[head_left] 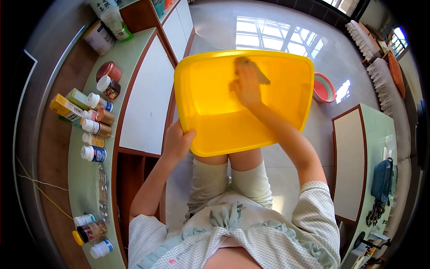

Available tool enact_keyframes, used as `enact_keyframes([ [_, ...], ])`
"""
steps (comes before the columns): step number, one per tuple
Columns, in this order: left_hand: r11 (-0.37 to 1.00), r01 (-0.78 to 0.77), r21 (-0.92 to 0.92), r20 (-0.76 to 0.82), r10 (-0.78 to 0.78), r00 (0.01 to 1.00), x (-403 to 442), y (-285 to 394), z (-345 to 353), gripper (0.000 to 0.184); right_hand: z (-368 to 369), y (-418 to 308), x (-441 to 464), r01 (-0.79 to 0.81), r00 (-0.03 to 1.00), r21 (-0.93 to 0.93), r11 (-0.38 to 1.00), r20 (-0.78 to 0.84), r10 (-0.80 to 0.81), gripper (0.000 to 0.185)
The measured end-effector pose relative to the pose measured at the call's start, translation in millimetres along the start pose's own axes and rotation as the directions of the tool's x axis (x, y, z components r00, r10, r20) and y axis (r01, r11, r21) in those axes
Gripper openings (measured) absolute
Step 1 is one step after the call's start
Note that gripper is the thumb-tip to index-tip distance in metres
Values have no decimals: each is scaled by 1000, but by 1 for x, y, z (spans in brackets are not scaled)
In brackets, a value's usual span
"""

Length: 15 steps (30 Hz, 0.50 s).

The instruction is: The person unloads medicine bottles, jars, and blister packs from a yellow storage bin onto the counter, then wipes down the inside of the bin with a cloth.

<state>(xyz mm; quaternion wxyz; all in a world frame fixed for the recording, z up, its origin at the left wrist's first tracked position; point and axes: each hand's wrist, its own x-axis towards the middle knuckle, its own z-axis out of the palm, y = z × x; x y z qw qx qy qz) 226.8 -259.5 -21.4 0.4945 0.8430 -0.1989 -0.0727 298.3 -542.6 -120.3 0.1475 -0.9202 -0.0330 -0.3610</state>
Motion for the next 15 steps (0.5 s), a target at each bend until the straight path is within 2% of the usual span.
enact_keyframes([
  [1, 1000, 24, -3, 18, -24, 1000, 1, -1, 0, 32, -1, -15, 6, 74, 987, 78, 994, 140, -84, 66],
  [4, 999, 51, 2, 22, -52, 998, 2, 1, 0, 31, 4, -83, 28, 252, 960, 333, 909, 30, -277, 64],
  [7, 997, 74, 28, 18, -74, 997, 1, 6, -4, 30, 9, -84, 34, 225, 955, 362, 905, 102, -278, 64],
  [8, 996, 85, 39, 17, -86, 996, 1, 7, -6, 30, 7, -75, 38, 340, 927, 216, 915, 86, -365, 60],
  [9, 997, 79, 21, 33, -79, 996, 2, 8, -7, 30, 2, -66, 40, 378, 921, 122, 918, 50, -386, 60],
  [12, 999, 44, 7, 73, -44, 996, 5, 11, -9, 31, -12, -47, 49, 415, 904, -157, 896, -44, -426, 59],
  [15, 999, -5, 53, 95, 0, 995, 12, 17, -9, 32, -16, -42, 53, 345, 915, -126, 930, -174, -363, 54],
])
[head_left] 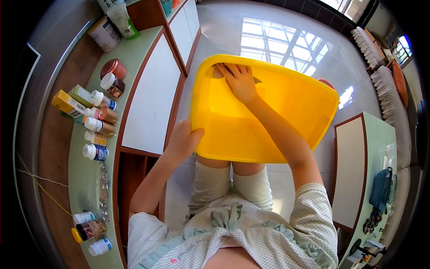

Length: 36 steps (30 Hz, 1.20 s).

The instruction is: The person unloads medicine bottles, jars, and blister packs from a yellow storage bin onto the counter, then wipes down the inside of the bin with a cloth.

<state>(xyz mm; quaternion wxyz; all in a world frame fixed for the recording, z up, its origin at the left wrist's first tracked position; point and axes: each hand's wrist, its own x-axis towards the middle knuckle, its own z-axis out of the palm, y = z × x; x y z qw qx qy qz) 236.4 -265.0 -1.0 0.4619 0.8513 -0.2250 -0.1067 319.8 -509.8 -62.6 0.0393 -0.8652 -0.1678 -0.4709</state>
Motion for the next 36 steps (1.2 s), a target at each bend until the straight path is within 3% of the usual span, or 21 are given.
enact_keyframes([
  [3, 999, 14, -39, 5, -14, 1000, 6, 1, 2, 32, 1, -5, -14, -21, 974, 225, 974, 223, -30, 58],
  [6, 993, 67, -100, -4, -68, 998, 9, -2, 2, 33, 12, -3, -12, 60, 959, 314, 948, 245, -142, 60],
  [8, 992, 82, -92, -2, -83, 997, 4, -1, 2, 33, 17, 7, 4, -49, 984, 235, 971, 176, 7, 60],
  [9, 994, 70, -85, 12, -69, 998, 4, 0, 2, 34, 20, 9, 9, -32, 992, 241, 970, 126, 2, 60],
  [12, 992, 94, -79, 62, -89, 994, 8, 4, 1, 36, 20, -17, -2, -92, 982, 243, 966, 181, 48, 59],
  [17, 939, 293, -183, 87, -281, 956, 2, 9, 0, 38, 19, -16, -11, 172, 886, 348, 922, 354, -299, 61],
  [20, 913, 326, -244, 124, -304, 945, 2, 2, -2, 39, 26, -14, -31, 336, 760, 481, 810, 369, -535, 57],
  [21, 946, 262, -192, 73, -253, 965, 2, -5, 1, 40, 24, -17, -37, 377, 705, 484, 790, 402, -584, 54],
  [23, 988, 133, -81, -22, -135, 991, 1, -19, 11, 41, 22, -19, -45, 346, 748, 447, 825, 400, -530, 53],
  [27, 978, 119, -172, -38, -128, 991, -3, -22, 11, 42, 7, -28, -52, 174, 832, 370, 912, 441, -338, 51],
  [30, 993, 61, -99, -89, -70, 994, -5, -17, 11, 41, 5, -32, -50, 197, 885, 319, 927, 349, -308, 53],
  [33, 999, 30, 15, -109, -28, 994, -7, -7, 8, 40, -3, -19, -25, 24, 932, 309, 951, 338, -133, 52],
  [36, 999, 29, 21, -109, -27, 994, -6, -7, 8, 40, -4, -8, 0, 39, 982, 166, 985, 177, -69, 48],
])
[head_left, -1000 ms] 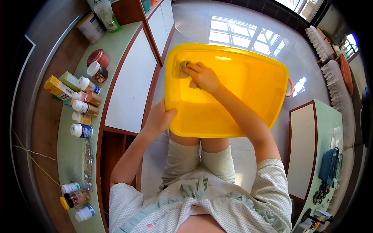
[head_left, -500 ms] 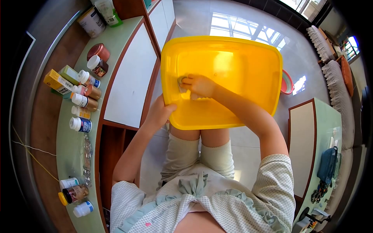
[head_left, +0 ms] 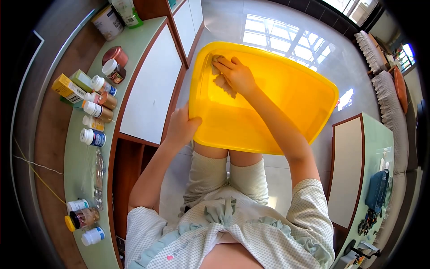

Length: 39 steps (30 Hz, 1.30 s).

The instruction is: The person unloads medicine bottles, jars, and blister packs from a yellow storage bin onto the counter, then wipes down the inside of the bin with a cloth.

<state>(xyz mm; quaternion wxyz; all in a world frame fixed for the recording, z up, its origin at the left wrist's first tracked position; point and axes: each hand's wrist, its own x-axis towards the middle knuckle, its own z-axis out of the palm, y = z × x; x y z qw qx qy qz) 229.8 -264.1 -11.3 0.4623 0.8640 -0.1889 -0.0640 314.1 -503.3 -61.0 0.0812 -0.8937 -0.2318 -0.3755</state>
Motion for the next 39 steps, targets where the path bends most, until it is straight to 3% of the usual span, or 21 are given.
enact_keyframes([
  [4, 999, -4, -34, -2, 4, 1000, 5, -1, 1, 39, 2, -5, 2, -167, 985, -91, 982, -58, 162, 55],
  [12, 989, 61, -134, 144, -42, 989, 26, -6, -5, 38, -16, 35, -24, -120, 988, -215, 969, 72, 138, 48],
  [16, 990, 75, -122, 164, -55, 985, 30, 3, -7, 37, -23, 49, -42, -184, 969, -217, 959, 123, 214, 45],
  [20, 993, 88, -83, 177, -72, 982, 36, 9, -6, 35, 5, 39, -33, -277, 959, -34, 960, 61, 278, 51],
  [24, 990, 31, -140, 133, -12, 991, 36, 8, -2, 28, 19, 11, -19, -61, 995, 16, 998, 78, 60, 62],
  [27, 986, 14, -164, 102, 3, 995, 36, 5, 1, 29, 19, 7, -27, 44, 980, 95, 995, 188, -62, 62],
  [33, 987, -2, -158, 98, 18, 995, 34, 4, 3, 33, 13, -5, -49, 312, 876, 209, 927, 314, -366, 52],
  [36, 988, 39, -151, 130, -19, 991, 35, 4, 2, 33, 14, -5, -55, 512, 775, 179, 840, 324, -542, 44],
  [39, 982, 60, -180, 148, -33, 988, 35, -1, 3, 33, 12, -8, -61, 453, 779, 224, 863, 371, -506, 34],
])
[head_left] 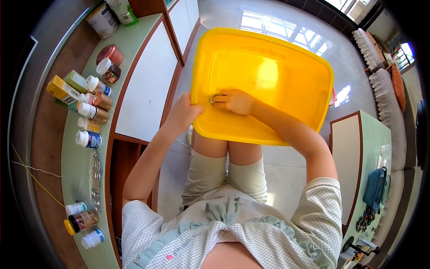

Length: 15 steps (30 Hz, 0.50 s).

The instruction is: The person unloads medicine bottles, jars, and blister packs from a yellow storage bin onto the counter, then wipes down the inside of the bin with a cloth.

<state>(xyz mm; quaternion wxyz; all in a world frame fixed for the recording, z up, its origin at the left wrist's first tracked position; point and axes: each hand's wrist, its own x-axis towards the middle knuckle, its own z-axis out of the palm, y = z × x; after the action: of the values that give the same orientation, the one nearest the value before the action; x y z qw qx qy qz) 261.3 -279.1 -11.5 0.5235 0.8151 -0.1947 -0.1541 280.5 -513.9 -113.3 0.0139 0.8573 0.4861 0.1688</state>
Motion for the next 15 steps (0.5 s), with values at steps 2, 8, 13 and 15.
enact_keyframes([
  [2, 999, 4, -54, 25, -2, 1000, 0, -5, -4, 33, -9, -1, -1, -26, 994, 62, 998, 109, 19, 30],
  [8, 997, 19, -74, -7, -20, 1000, -3, -15, -3, 37, -22, -8, -5, -97, 954, 87, 992, 292, 67, 21],
  [13, 996, -3, -92, -23, 1, 1000, -6, -18, -2, 41, -34, 0, -30, -59, 951, 171, 983, 308, 4, 27],
  [15, 998, 0, -67, -20, -1, 1000, -7, -15, -2, 43, -36, 5, -49, -50, 968, 238, 970, 252, -12, 29],
])
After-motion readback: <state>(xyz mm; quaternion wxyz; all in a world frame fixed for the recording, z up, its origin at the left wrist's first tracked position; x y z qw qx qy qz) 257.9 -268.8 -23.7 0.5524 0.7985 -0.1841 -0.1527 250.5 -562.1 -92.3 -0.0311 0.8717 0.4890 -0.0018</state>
